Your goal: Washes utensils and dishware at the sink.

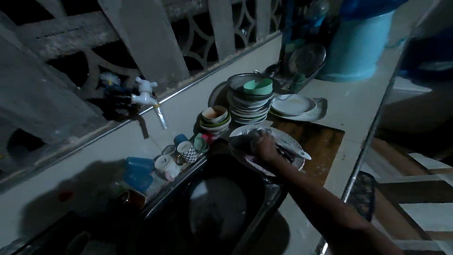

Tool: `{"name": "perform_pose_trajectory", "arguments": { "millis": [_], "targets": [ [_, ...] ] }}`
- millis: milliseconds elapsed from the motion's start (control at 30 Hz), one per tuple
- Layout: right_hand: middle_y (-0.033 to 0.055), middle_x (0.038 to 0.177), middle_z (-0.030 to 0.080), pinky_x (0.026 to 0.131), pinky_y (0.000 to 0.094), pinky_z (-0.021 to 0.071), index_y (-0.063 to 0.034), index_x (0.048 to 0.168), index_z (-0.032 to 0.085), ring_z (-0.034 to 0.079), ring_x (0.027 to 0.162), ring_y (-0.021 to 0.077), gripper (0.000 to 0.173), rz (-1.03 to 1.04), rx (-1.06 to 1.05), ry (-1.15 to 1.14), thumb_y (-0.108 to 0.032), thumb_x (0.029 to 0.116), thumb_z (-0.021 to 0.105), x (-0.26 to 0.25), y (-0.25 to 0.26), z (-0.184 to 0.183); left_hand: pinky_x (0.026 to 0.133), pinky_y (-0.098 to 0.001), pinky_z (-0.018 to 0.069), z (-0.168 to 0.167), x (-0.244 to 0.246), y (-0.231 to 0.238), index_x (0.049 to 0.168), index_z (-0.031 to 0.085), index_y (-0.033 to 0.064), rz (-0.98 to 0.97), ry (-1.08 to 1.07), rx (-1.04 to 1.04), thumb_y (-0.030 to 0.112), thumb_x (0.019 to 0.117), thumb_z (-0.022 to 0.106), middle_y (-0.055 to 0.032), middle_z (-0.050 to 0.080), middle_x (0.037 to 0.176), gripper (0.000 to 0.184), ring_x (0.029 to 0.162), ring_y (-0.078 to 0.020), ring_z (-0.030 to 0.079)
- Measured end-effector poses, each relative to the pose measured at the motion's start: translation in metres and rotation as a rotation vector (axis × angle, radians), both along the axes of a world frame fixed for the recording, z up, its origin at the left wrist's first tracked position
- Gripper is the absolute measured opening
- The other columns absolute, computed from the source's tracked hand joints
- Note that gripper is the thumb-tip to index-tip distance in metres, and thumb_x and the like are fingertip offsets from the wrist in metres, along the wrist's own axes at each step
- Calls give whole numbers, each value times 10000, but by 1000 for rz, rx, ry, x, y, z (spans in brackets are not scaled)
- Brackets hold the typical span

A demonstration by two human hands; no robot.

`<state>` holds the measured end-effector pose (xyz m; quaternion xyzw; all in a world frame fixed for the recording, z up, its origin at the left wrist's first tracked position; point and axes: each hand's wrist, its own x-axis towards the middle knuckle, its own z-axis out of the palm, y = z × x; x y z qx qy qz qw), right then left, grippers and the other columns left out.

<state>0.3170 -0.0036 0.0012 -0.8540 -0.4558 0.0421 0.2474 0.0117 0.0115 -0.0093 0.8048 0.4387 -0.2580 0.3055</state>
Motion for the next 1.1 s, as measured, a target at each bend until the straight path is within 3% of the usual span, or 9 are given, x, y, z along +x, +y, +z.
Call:
{"name": "perform_pose_trajectory", "arguments": {
  "millis": [67,167,300,400,500,633,800,1000,1100],
  "targets": [
    [296,1358,585,1097,602,414,33,1323,624,539,1298,462,395,246,56,-22,-207,1015,564,-51,2,-15,1085,-513,468,-51,-16,7,1425,506,-90,-127,-249,152,292,1081,486,-340,558,1383,514,1291,-447,564],
    [298,1434,533,1144,590,356,58,1407,550,489,1353,468,427,692,-238,141,-130,1025,562,-119,-2,-62,1176,-526,350,-59,-1,6,1425,504,-84,-12,-144,42,197,1077,503,-306,510,1457,447,1393,-438,467],
    [257,1488,505,1187,657,250,1,1417,561,410,1422,457,458,837,-406,229,-224,1021,605,-163,-17,-126,1154,-508,387,-85,-4,31,1403,569,-20,-38,-231,137,268,1079,485,-238,576,1427,442,1350,-370,534],
    [306,1501,469,1187,663,230,64,1450,497,385,1434,488,478,777,-553,291,-225,1070,525,-171,-9,-103,1138,-464,397,-67,2,36,1353,591,-44,109,-233,218,173,1080,464,-231,593,1389,371,1329,-338,539],
    [320,1427,528,1137,599,360,62,1462,478,497,1348,472,451,727,-465,380,-137,1060,526,-162,10,-88,1228,-566,206,-26,3,50,1413,556,-20,-79,-58,359,107,1029,548,-239,519,1482,404,1441,-407,405],
    [313,1290,615,1087,549,422,92,1314,590,593,1227,432,363,707,-225,475,-167,1084,479,-144,14,-67,1209,-508,299,4,-6,87,1388,606,44,49,-320,400,151,994,636,-185,575,1440,410,1397,-333,482],
    [182,1016,634,785,420,556,33,1337,549,643,812,254,352,508,-24,733,-197,1105,421,-148,10,-52,856,-349,576,-11,4,101,1315,542,-103,788,-1284,145,2,990,609,-214,646,1177,348,1000,-219,661],
    [97,847,617,600,285,536,42,1338,533,598,628,130,318,398,77,989,-134,1083,460,-191,-5,-37,542,-269,550,-3,52,64,1263,492,-35,1056,-1528,-38,119,1084,481,-76,571,838,236,582,-112,576],
    [106,850,592,619,303,515,63,1262,561,562,651,141,290,417,105,960,-145,1087,460,-200,-12,-46,576,-275,483,-2,55,76,1243,517,-17,1061,-1618,61,112,1085,459,-70,540,893,213,649,-114,505]
  ]
}}
